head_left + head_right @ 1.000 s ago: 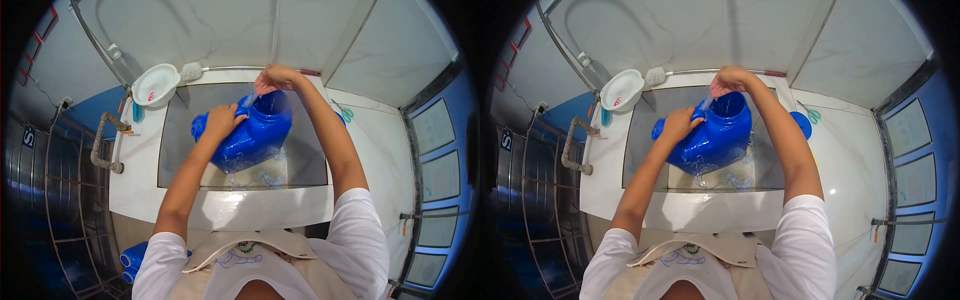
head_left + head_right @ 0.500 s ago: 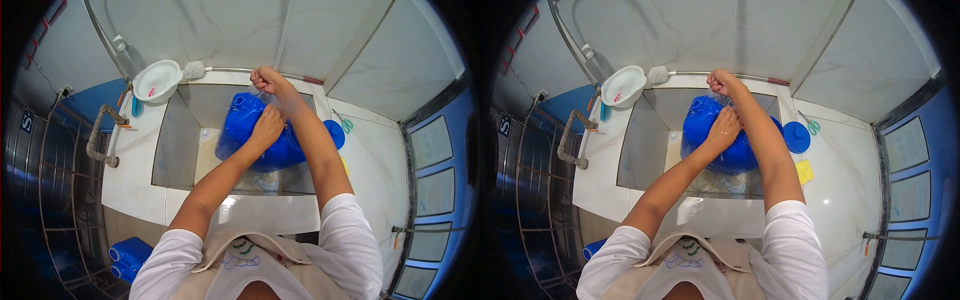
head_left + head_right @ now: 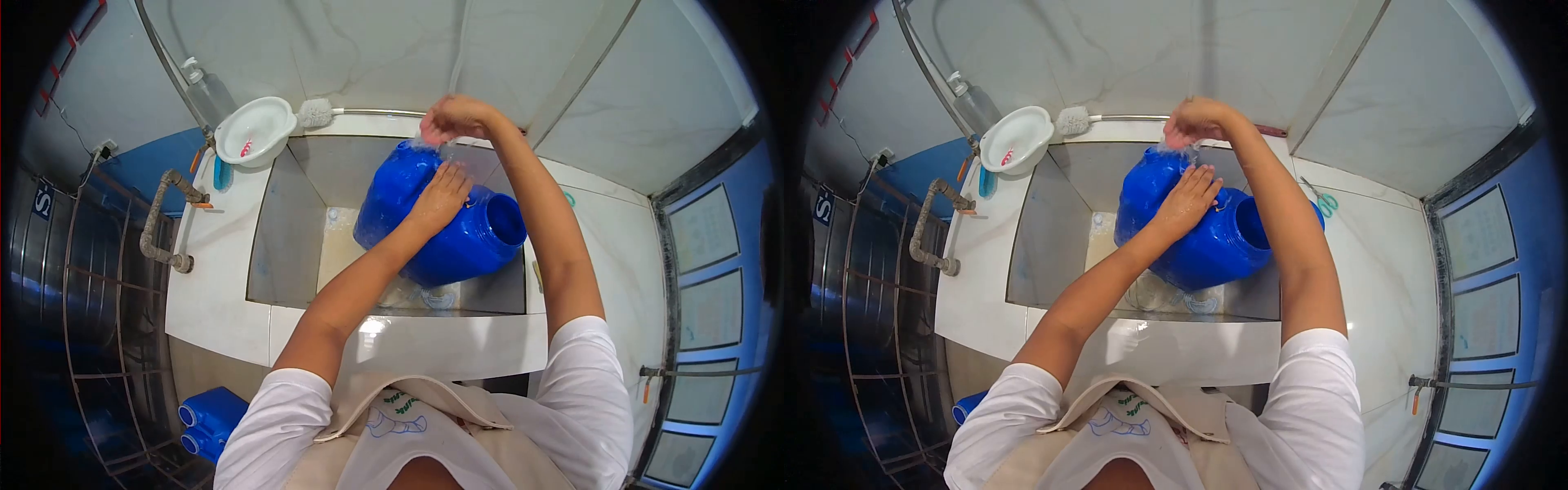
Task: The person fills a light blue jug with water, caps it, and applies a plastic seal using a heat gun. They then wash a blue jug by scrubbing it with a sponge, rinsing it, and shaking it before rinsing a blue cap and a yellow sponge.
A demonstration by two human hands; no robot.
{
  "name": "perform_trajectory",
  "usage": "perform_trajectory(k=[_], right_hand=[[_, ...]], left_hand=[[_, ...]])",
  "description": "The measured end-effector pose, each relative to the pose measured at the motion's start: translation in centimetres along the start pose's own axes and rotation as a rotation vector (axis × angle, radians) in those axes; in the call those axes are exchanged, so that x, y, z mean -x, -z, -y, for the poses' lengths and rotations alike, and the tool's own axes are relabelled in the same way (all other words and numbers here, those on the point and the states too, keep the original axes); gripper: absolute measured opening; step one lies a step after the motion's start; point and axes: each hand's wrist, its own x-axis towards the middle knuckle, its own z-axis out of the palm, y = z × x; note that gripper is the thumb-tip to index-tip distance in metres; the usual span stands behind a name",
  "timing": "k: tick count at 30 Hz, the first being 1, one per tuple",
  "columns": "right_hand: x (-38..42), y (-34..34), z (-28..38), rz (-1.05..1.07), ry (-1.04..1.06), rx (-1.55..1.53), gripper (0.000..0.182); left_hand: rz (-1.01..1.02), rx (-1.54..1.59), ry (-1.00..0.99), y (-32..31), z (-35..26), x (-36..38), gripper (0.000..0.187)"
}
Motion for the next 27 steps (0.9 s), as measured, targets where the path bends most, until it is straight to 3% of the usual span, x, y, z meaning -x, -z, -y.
perform_trajectory(k=[1, 4, 6, 9, 11, 14, 16, 18, 21, 27], right_hand=[[0.2, -0.1, 0.1, 0.041, -0.036, 0.11, 0.021], [0.7, 0.1, 0.1, -0.014, -0.005, -0.065, 0.019], [1.1, -0.1, 0.1, -0.046, -0.033, -0.012, 0.017], [1.4, -0.2, -0.1, -0.031, -0.026, 0.052, 0.017], [1.2, 0.1, -0.5, -0.076, 0.024, 0.106, 0.014], [1.0, -0.3, -0.6, -0.09, 0.029, 0.184, 0.015], [0.8, -0.3, -0.9, -0.095, 0.013, 0.173, 0.016], [0.6, -0.4, -0.9, -0.095, -0.001, 0.166, 0.017], [0.9, -0.4, -0.8, -0.105, 0.004, 0.071, 0.017], [0.3, -0.6, -1.3, -0.136, 0.023, 0.069, 0.015]], left_hand=[[-0.006, 0.058, -0.006, 0.1, 0.3, -0.1, 0.041], [0.011, 0.174, 0.003, 0.2, 2.2, -0.6, 0.039], [0.034, 0.233, 0.024, 0.2, 3.5, -0.9, 0.038], [0.143, 0.274, 0.173, 0.7, 5.8, -1.8, 0.035], [0.154, 0.172, 0.087, 0.8, 7.4, -2.2, 0.033], [0.209, 0.046, 0.124, 2.3, 7.5, -2.3, 0.031], [0.264, 0.128, 0.135, 4.3, 6.9, -2.0, 0.037], [0.484, 0.126, 0.209, 5.7, 5.6, -1.1, 0.043], [0.388, 0.13, 0.171, 6.7, 6.4, 1.4, 0.046], [0.384, 0.153, 0.235, 10.2, 7.8, 7.0, 0.045]])
